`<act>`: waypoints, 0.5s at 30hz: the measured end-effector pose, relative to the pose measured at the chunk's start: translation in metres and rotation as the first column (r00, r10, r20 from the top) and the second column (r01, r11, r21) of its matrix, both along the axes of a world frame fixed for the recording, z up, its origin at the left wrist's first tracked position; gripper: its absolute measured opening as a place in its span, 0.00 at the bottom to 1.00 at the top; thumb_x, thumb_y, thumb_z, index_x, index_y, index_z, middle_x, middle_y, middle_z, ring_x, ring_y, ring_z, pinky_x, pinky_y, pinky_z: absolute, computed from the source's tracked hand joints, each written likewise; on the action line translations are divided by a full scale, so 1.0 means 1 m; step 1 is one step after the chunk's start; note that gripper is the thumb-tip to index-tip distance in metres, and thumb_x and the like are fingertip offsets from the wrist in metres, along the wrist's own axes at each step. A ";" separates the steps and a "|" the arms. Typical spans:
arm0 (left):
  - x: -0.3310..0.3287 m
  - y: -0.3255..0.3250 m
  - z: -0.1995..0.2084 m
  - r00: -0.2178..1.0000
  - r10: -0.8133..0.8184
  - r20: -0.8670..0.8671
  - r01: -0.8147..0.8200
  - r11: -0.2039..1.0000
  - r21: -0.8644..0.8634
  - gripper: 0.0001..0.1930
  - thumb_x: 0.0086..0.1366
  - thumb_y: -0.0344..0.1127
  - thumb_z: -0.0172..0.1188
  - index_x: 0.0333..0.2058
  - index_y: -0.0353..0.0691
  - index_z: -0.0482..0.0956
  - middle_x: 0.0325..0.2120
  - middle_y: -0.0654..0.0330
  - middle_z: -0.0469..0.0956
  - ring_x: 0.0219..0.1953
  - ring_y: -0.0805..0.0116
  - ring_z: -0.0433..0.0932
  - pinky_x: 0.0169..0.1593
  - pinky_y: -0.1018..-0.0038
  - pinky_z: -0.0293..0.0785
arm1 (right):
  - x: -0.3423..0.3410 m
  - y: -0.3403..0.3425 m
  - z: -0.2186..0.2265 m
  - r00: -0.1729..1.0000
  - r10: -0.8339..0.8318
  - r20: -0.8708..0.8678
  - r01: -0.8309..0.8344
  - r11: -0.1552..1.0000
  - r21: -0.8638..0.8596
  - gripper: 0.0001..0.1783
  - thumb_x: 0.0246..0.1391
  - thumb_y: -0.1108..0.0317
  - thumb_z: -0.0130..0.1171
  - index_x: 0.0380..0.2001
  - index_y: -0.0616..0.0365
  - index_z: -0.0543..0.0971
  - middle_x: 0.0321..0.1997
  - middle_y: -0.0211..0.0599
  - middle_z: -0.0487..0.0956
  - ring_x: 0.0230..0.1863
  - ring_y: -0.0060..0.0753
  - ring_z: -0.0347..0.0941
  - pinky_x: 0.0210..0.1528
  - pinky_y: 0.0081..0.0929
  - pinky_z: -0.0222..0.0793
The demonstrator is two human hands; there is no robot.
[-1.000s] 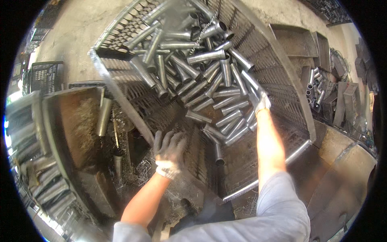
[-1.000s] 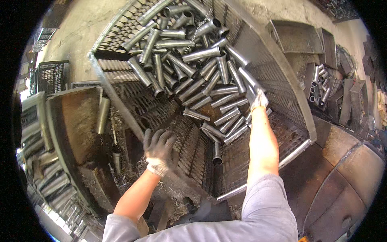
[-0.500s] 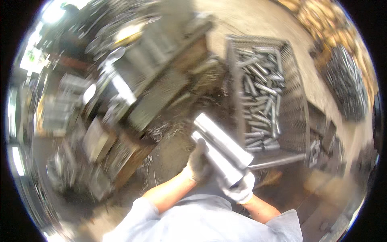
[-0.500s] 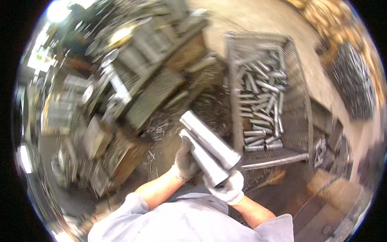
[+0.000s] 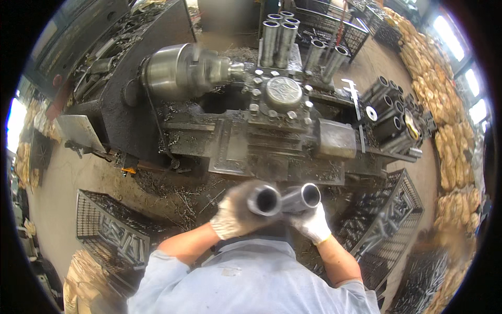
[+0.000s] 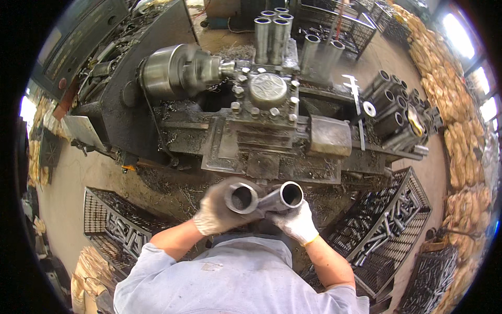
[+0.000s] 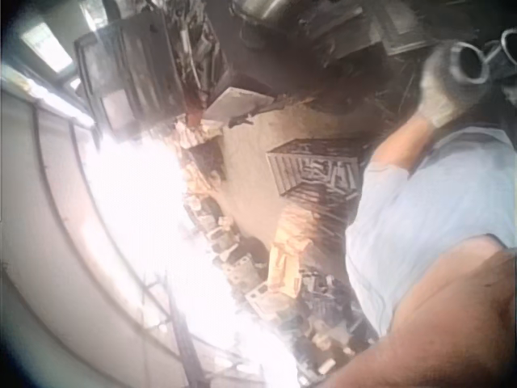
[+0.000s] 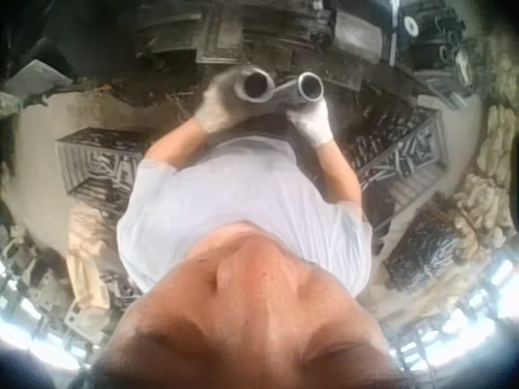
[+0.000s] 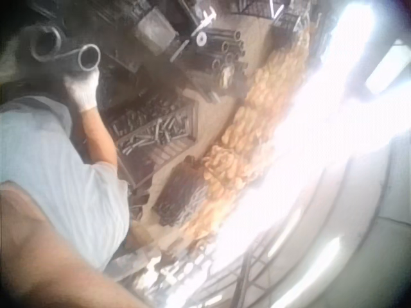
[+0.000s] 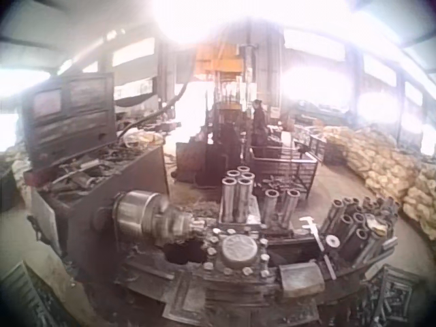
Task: The person repeatedly picks up cylindrical metal parts from a nearby bin, inserts them into the chuck of a metal turning machine, and then removes the processed parts to place them into a collection bin. This cycle is performed continuously throughout the clip.
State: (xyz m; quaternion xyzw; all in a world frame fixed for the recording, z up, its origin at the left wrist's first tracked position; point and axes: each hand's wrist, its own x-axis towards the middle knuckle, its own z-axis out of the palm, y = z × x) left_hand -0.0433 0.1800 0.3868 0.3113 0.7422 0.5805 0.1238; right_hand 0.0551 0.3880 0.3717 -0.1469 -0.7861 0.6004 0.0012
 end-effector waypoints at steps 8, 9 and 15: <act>-0.155 -0.011 -0.054 0.937 0.345 0.051 -0.348 0.933 0.087 0.24 0.53 0.28 0.82 0.48 0.41 0.82 0.40 0.62 0.86 0.40 0.71 0.84 0.45 0.69 0.85 | -0.102 0.004 -0.030 0.961 0.051 -0.271 0.056 0.926 0.373 0.30 0.46 0.59 0.81 0.52 0.57 0.83 0.45 0.45 0.89 0.46 0.47 0.88 0.49 0.38 0.84; -0.164 -0.003 -0.061 0.933 0.341 -0.114 -0.345 0.939 -0.012 0.25 0.53 0.31 0.83 0.49 0.41 0.82 0.40 0.62 0.86 0.41 0.70 0.84 0.48 0.68 0.84 | -0.110 0.005 -0.031 0.976 0.091 -0.200 -0.012 0.930 0.368 0.32 0.46 0.58 0.81 0.53 0.58 0.82 0.45 0.47 0.88 0.46 0.49 0.88 0.49 0.40 0.84; -0.173 -0.015 -0.072 0.976 0.214 -0.047 -0.215 0.977 0.003 0.36 0.53 0.31 0.80 0.62 0.41 0.77 0.53 0.58 0.85 0.55 0.66 0.83 0.63 0.67 0.78 | -0.121 0.069 0.056 0.884 0.403 0.235 -0.460 0.664 0.590 0.34 0.45 0.66 0.74 0.59 0.60 0.80 0.50 0.51 0.87 0.48 0.53 0.87 0.50 0.40 0.85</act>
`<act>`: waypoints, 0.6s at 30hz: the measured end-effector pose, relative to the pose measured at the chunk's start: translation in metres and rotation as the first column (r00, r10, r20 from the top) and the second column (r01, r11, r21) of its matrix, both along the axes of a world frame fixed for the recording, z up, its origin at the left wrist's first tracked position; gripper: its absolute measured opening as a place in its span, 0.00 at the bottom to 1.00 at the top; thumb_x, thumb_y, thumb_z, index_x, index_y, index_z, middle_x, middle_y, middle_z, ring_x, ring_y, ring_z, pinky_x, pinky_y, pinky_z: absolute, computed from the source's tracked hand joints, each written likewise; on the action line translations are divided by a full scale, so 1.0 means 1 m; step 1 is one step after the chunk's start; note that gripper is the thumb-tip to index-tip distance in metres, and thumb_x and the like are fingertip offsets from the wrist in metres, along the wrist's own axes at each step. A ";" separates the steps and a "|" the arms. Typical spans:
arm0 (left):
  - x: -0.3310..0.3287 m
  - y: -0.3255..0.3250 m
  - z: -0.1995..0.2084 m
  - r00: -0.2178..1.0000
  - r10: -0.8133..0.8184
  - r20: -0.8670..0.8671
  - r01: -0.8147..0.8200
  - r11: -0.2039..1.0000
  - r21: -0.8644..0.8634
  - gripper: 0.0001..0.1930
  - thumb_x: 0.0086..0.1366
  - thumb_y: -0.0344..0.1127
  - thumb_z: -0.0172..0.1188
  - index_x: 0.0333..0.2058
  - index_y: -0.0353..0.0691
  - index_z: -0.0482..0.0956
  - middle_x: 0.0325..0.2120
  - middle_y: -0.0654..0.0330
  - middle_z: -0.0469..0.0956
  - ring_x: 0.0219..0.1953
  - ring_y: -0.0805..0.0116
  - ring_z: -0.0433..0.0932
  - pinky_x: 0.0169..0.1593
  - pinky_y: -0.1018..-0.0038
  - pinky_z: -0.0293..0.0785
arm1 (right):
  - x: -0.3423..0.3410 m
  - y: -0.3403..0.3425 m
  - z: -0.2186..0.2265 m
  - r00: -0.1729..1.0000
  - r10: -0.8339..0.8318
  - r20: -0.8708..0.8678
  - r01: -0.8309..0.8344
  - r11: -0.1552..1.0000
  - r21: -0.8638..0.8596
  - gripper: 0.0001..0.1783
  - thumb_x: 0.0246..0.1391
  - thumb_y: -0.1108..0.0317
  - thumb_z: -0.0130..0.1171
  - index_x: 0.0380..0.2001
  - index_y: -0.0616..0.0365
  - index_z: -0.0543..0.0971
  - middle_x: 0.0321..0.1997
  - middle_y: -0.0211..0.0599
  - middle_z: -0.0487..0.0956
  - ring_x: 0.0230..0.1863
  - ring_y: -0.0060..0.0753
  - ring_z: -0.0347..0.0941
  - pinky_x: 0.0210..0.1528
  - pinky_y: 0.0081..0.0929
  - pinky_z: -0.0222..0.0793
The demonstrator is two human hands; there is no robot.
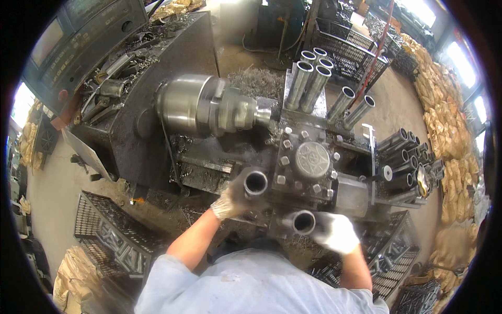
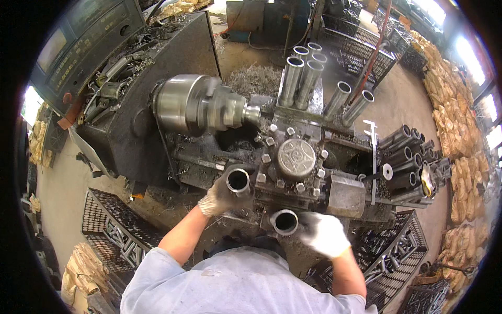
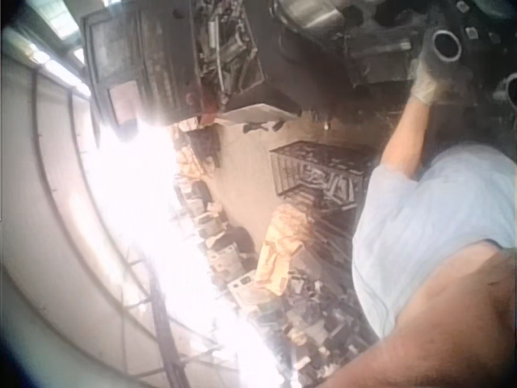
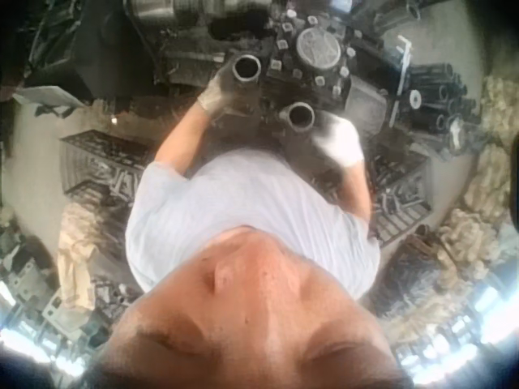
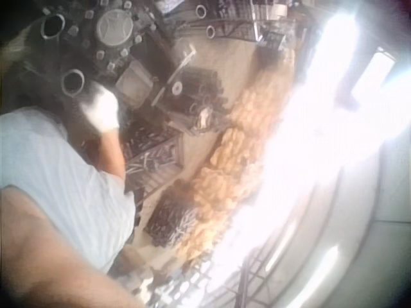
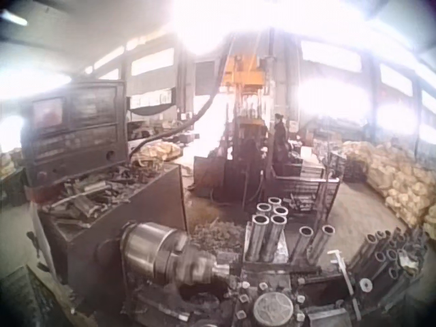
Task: The person repeatedly picks up cylindrical metal parts from a nearby bin, inserts them into the chuck of a metal turning machine, and then removes the processed parts to place them into a collection bin. This cycle is performed continuously throughout the clip.
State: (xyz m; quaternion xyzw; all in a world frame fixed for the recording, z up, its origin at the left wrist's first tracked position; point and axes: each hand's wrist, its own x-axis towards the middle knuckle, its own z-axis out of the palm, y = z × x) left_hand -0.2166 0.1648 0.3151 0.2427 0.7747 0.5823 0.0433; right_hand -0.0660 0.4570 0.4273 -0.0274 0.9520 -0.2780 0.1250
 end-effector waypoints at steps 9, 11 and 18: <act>-0.168 0.023 -0.076 0.994 0.105 0.016 -0.053 0.626 -0.778 0.41 0.74 0.67 0.50 0.69 0.37 0.71 0.63 0.40 0.79 0.63 0.39 0.79 0.67 0.53 0.75 | -0.258 -0.024 0.057 0.998 -0.007 -0.058 0.016 0.989 0.149 0.49 0.51 0.36 0.68 0.64 0.67 0.78 0.53 0.62 0.86 0.56 0.54 0.83 0.64 0.45 0.76; -0.203 0.038 -0.095 0.989 0.101 0.107 0.033 0.556 -0.830 0.41 0.74 0.69 0.48 0.68 0.38 0.74 0.61 0.42 0.80 0.65 0.41 0.78 0.68 0.54 0.74 | -0.309 -0.040 0.023 0.945 0.029 0.326 -0.126 0.951 0.281 0.45 0.50 0.37 0.71 0.55 0.70 0.82 0.49 0.60 0.86 0.49 0.50 0.83 0.58 0.44 0.77; -0.124 -0.004 -0.040 0.992 0.081 -0.091 -0.117 0.843 -0.524 0.21 0.73 0.49 0.60 0.57 0.43 0.84 0.51 0.47 0.86 0.54 0.48 0.86 0.57 0.57 0.82 | -0.302 -0.034 0.034 0.896 -0.320 0.308 0.434 0.776 -0.458 0.17 0.51 0.64 0.75 0.42 0.62 0.90 0.40 0.41 0.88 0.34 0.32 0.83 0.36 0.32 0.82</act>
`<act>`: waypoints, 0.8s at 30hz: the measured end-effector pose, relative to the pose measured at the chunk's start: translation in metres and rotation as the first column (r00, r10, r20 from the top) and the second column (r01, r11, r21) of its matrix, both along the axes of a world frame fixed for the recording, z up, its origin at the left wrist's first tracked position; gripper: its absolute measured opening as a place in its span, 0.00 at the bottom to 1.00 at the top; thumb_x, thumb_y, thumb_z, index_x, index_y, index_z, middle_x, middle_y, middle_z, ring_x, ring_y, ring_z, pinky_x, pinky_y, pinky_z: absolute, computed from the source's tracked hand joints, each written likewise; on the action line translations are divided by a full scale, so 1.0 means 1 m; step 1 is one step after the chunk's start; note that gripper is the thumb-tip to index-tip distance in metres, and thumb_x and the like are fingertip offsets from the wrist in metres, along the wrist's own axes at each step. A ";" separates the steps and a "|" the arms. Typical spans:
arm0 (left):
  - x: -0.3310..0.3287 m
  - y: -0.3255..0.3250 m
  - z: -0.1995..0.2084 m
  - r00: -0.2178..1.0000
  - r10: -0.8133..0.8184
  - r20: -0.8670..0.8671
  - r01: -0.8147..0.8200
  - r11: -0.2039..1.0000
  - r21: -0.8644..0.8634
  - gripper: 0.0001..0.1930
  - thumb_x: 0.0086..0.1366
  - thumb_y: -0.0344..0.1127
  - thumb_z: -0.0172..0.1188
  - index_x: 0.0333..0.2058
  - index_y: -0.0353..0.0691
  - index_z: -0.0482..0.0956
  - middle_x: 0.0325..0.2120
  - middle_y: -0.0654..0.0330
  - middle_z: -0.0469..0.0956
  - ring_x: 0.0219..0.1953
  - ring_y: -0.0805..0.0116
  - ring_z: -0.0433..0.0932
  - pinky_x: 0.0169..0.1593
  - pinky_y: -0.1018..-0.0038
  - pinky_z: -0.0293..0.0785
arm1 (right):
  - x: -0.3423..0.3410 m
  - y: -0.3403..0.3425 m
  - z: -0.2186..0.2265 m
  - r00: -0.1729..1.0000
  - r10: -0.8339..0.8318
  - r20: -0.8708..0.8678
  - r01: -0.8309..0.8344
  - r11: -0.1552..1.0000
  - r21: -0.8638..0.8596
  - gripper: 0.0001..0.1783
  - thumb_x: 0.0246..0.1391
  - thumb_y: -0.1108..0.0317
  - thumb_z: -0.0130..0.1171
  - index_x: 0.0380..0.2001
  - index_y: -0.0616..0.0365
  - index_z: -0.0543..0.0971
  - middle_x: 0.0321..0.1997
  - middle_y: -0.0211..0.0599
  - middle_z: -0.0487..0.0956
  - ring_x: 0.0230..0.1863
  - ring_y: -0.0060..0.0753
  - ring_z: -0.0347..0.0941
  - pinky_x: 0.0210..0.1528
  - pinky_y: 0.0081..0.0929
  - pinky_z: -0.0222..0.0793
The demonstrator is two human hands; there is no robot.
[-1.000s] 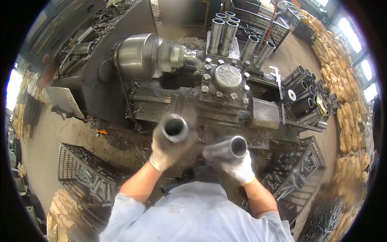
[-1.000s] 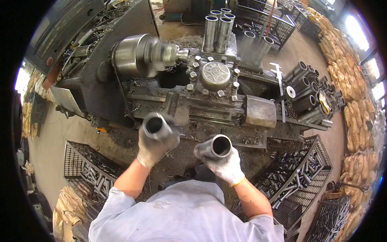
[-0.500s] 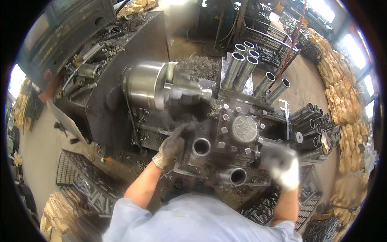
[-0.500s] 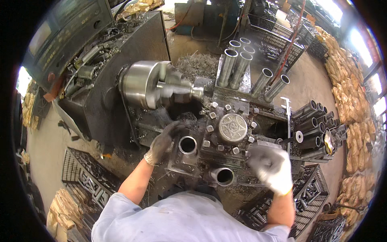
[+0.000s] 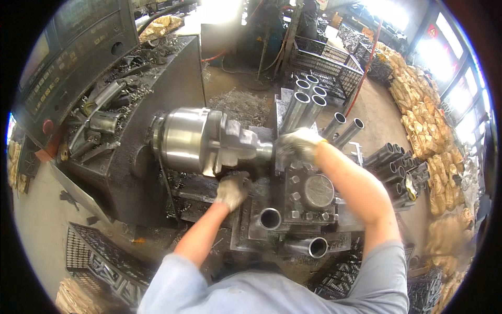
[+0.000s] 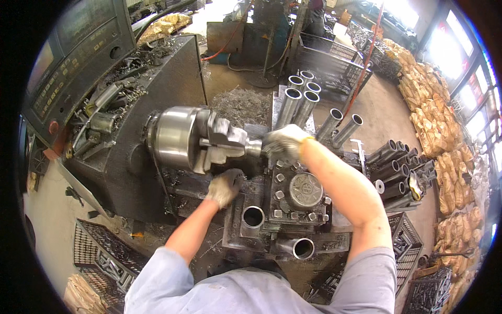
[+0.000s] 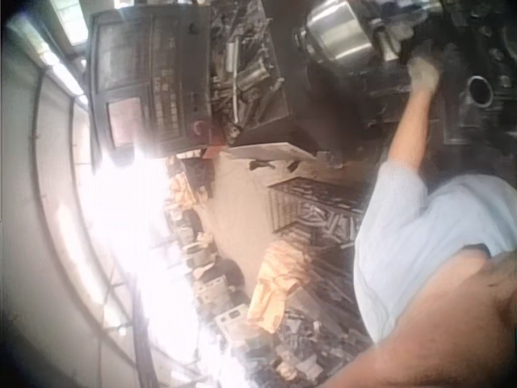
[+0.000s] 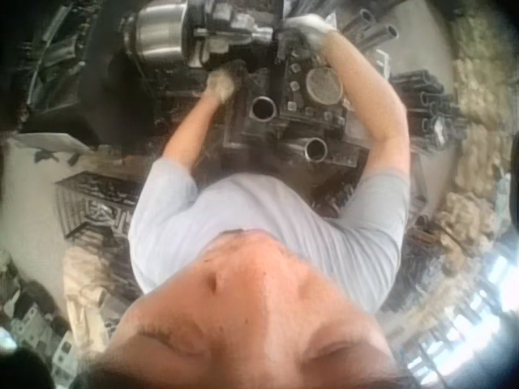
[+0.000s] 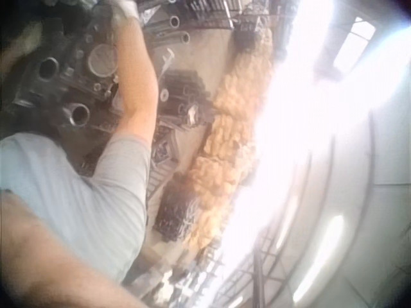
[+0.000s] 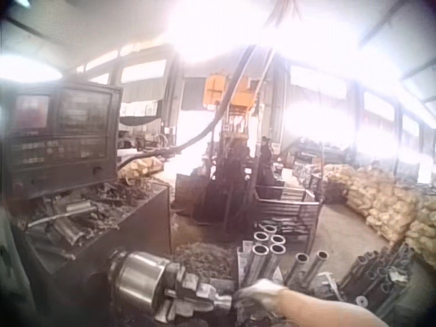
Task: The person repeatedly picks up cylindrical metal parts from a nearby bin, inserts them into the chuck of a metal turning machine, and then removes the processed parts to place them into a collection bin. This cycle is performed continuously throughout the clip.
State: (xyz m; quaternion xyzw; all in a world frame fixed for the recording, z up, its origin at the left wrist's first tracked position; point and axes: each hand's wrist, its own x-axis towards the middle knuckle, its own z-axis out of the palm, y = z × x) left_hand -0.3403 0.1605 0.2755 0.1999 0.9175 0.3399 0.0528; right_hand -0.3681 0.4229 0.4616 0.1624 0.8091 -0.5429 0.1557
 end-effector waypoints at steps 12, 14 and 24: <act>-0.059 -0.108 0.140 0.611 0.043 -0.790 -0.106 0.994 -0.028 0.45 0.61 0.57 0.72 0.68 0.34 0.69 0.65 0.39 0.73 0.70 0.38 0.69 0.76 0.41 0.57 | -0.073 -0.046 0.032 0.755 0.656 0.005 -0.425 0.484 0.765 0.27 0.47 0.50 0.74 0.42 0.63 0.88 0.43 0.60 0.88 0.46 0.55 0.86 0.55 0.46 0.80; -0.079 -0.105 0.137 0.545 0.017 -0.838 -0.172 0.981 -0.091 0.40 0.61 0.57 0.66 0.65 0.35 0.73 0.65 0.40 0.74 0.69 0.37 0.71 0.74 0.41 0.60 | -0.079 -0.041 -0.004 0.620 0.720 0.311 -0.683 0.300 0.666 0.27 0.45 0.50 0.74 0.37 0.65 0.88 0.42 0.59 0.88 0.48 0.51 0.86 0.55 0.45 0.80; -0.084 -0.107 0.124 0.579 0.028 -0.815 -0.189 0.977 -0.101 0.36 0.59 0.51 0.65 0.62 0.34 0.75 0.63 0.39 0.75 0.66 0.34 0.73 0.73 0.40 0.61 | -0.109 -0.005 -0.054 0.455 0.813 0.365 -0.886 0.370 0.281 0.17 0.59 0.58 0.72 0.30 0.64 0.87 0.24 0.37 0.84 0.26 0.25 0.78 0.28 0.33 0.74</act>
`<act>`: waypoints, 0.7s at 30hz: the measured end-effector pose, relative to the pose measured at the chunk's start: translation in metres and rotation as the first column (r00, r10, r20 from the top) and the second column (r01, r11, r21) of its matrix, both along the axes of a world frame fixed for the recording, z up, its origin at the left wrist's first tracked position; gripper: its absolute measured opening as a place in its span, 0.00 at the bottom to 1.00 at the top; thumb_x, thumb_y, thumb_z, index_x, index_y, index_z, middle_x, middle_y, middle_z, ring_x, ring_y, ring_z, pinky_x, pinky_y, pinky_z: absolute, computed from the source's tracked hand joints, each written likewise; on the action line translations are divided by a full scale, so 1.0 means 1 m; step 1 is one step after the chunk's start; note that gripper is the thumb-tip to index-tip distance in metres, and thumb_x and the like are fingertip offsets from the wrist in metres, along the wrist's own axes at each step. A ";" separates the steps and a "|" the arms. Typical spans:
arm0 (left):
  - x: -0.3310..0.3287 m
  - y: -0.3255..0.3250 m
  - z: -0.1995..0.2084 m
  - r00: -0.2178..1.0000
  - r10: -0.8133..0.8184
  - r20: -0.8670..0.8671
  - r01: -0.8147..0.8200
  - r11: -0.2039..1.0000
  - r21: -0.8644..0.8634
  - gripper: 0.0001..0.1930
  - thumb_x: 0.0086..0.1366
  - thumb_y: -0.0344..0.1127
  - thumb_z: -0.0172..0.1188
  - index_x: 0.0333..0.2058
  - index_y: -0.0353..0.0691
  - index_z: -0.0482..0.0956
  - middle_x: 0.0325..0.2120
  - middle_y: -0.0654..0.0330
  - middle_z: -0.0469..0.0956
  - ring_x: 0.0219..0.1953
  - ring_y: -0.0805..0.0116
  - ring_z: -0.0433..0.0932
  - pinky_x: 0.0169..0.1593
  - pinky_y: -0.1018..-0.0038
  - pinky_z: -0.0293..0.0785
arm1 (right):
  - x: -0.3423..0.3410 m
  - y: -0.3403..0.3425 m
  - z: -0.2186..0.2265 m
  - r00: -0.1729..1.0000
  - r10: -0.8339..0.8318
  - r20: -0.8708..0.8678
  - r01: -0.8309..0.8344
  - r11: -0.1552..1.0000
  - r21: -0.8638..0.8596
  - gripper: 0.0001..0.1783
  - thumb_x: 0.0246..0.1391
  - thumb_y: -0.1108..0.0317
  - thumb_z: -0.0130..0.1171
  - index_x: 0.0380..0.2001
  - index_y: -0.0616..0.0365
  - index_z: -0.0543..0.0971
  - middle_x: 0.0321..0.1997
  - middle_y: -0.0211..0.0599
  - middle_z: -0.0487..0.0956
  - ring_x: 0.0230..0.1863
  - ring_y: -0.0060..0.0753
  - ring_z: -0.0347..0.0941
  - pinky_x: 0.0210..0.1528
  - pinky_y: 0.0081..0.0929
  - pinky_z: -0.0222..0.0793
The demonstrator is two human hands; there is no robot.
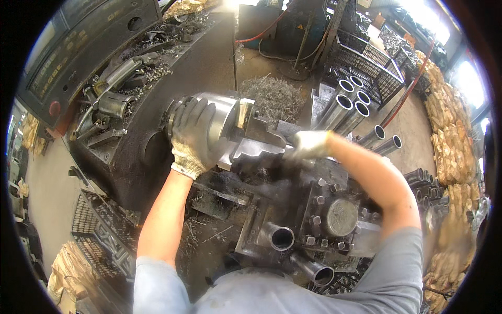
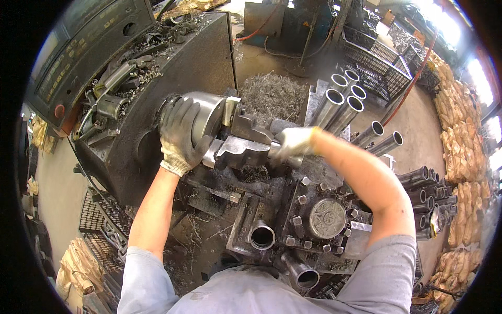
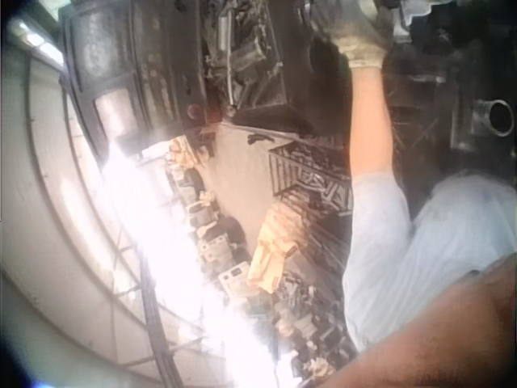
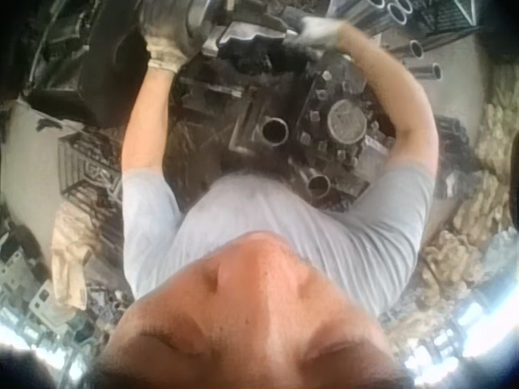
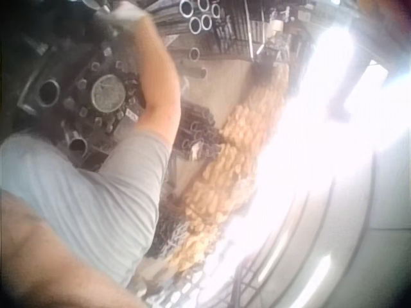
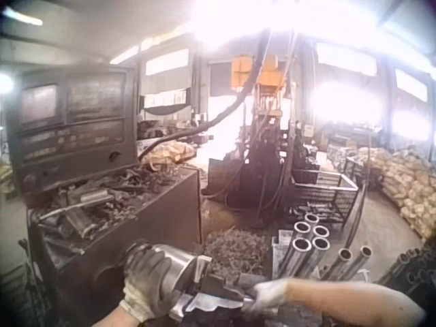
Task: The person repeatedly picks up cylindrical metal parts from a nearby bin, inserts them into the chuck of a metal turning machine, and then removes the processed parts to place them into a collection bin. This cycle is performed continuously throughout the clip.
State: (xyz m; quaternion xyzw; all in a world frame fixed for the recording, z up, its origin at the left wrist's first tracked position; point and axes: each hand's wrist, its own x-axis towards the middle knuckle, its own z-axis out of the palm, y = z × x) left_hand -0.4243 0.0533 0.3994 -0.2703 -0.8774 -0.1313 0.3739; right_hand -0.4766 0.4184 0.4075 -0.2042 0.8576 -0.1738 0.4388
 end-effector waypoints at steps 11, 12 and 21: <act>0.151 -0.026 -0.015 0.916 -0.355 0.186 0.278 0.898 0.341 0.11 0.59 0.26 0.65 0.42 0.39 0.85 0.34 0.47 0.84 0.37 0.46 0.85 0.44 0.54 0.83 | 0.033 0.032 0.000 0.948 -0.096 -0.303 0.171 0.958 0.232 0.34 0.41 0.49 0.78 0.46 0.63 0.83 0.34 0.43 0.88 0.33 0.34 0.85 0.38 0.38 0.83; 0.171 -0.017 -0.032 0.706 -0.279 0.651 0.250 0.958 0.139 0.06 0.61 0.28 0.65 0.37 0.40 0.85 0.30 0.47 0.84 0.34 0.46 0.86 0.39 0.57 0.83 | 0.042 0.033 0.013 0.888 0.021 -0.459 0.125 0.950 0.285 0.34 0.40 0.49 0.78 0.46 0.63 0.84 0.34 0.45 0.88 0.34 0.39 0.86 0.40 0.41 0.84; 0.173 0.017 -0.074 0.652 -0.733 0.195 0.424 0.566 0.707 0.32 0.64 0.31 0.71 0.66 0.38 0.74 0.62 0.49 0.78 0.62 0.51 0.80 0.62 0.60 0.80 | 0.243 -0.067 0.187 0.294 0.025 -0.955 0.603 0.770 0.206 0.33 0.38 0.52 0.75 0.48 0.60 0.84 0.41 0.55 0.86 0.43 0.59 0.85 0.50 0.49 0.82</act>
